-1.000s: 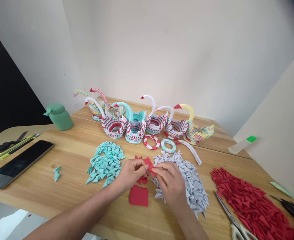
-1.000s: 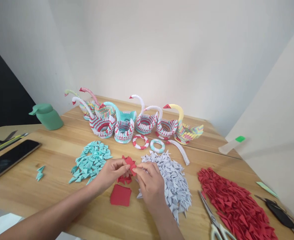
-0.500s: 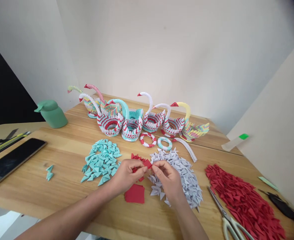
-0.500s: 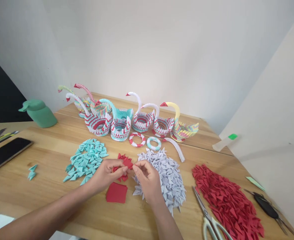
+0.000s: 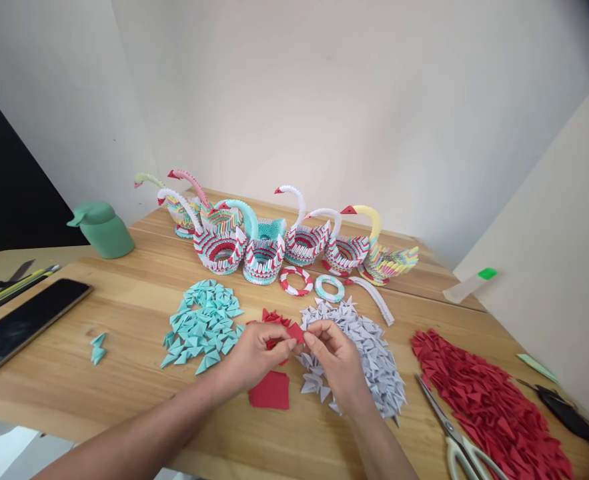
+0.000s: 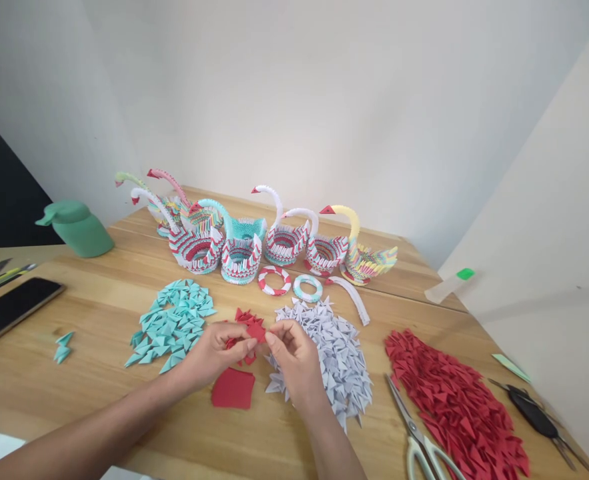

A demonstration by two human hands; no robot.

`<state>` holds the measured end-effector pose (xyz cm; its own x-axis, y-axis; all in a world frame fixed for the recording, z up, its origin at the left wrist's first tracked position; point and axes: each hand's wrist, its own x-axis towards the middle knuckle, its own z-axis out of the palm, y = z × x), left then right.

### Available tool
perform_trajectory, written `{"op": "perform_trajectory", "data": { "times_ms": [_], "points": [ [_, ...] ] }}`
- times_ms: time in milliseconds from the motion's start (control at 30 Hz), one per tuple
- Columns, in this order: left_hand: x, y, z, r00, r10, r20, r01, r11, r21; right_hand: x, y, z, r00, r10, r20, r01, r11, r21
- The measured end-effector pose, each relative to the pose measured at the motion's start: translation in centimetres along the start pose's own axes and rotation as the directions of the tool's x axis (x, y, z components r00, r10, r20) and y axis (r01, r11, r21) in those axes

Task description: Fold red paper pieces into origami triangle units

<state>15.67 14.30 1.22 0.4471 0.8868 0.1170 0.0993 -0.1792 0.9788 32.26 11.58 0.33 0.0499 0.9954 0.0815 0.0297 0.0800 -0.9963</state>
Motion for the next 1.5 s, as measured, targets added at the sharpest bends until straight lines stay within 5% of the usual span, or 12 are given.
{"op": "perform_trajectory", "data": {
  "times_ms": [233, 400, 600, 767, 1033, 1167, 1300, 1400, 1500],
  "points": [
    [0.3, -0.8, 0.7, 0.995, -0.094, -0.029, 0.088, 0.980, -0.179, -0.4, 0.8, 0.6, 0.996, -0.071, -0.058, 0.069, 0.997, -0.040],
    [0.6, -1.1, 0.0, 0.986, -0.165, -0.026, 0.146, 0.924, -0.352, -0.2, 0.9, 0.7, 0.997, -0.057, 0.052, 0.058, 0.998, -0.029],
    [0.4, -0.7, -0.4, 0.985, -0.156, 0.066, 0.166, 0.968, -0.189, -0.2, -0.1, 0.0, 0.998, 0.009, 0.058, -0.004, 0.996, -0.088],
    [0.6, -0.7, -0.2, 0.974, -0.223, 0.046, 0.224, 0.905, -0.362, -0.2, 0.1, -0.2, 0.996, -0.089, 0.020, 0.092, 0.978, -0.187],
    [0.6, -0.7, -0.3, 0.970, -0.239, 0.037, 0.235, 0.901, -0.365, -0.3, 0.1, -0.1, 0.970, -0.243, 0.030, 0.240, 0.922, -0.303],
    [0.6, -0.6, -0.4, 0.971, -0.235, 0.039, 0.231, 0.891, -0.391, -0.3, 0.0, -0.3, 0.902, -0.425, 0.080, 0.421, 0.822, -0.384],
    [0.5, -0.3, -0.9, 0.970, -0.223, 0.101, 0.243, 0.838, -0.488, -0.2, -0.3, -0.6, 0.747, -0.628, 0.220, 0.640, 0.587, -0.496],
    [0.5, -0.4, -1.2, 0.960, -0.225, 0.165, 0.279, 0.770, -0.574, -0.2, -0.4, -0.7, 0.661, -0.677, 0.324, 0.718, 0.444, -0.536],
    [0.5, -0.7, -1.2, 0.957, -0.228, 0.178, 0.289, 0.747, -0.598, -0.3, -0.6, -0.7, 0.637, -0.676, 0.370, 0.729, 0.373, -0.574]
  ]
}}
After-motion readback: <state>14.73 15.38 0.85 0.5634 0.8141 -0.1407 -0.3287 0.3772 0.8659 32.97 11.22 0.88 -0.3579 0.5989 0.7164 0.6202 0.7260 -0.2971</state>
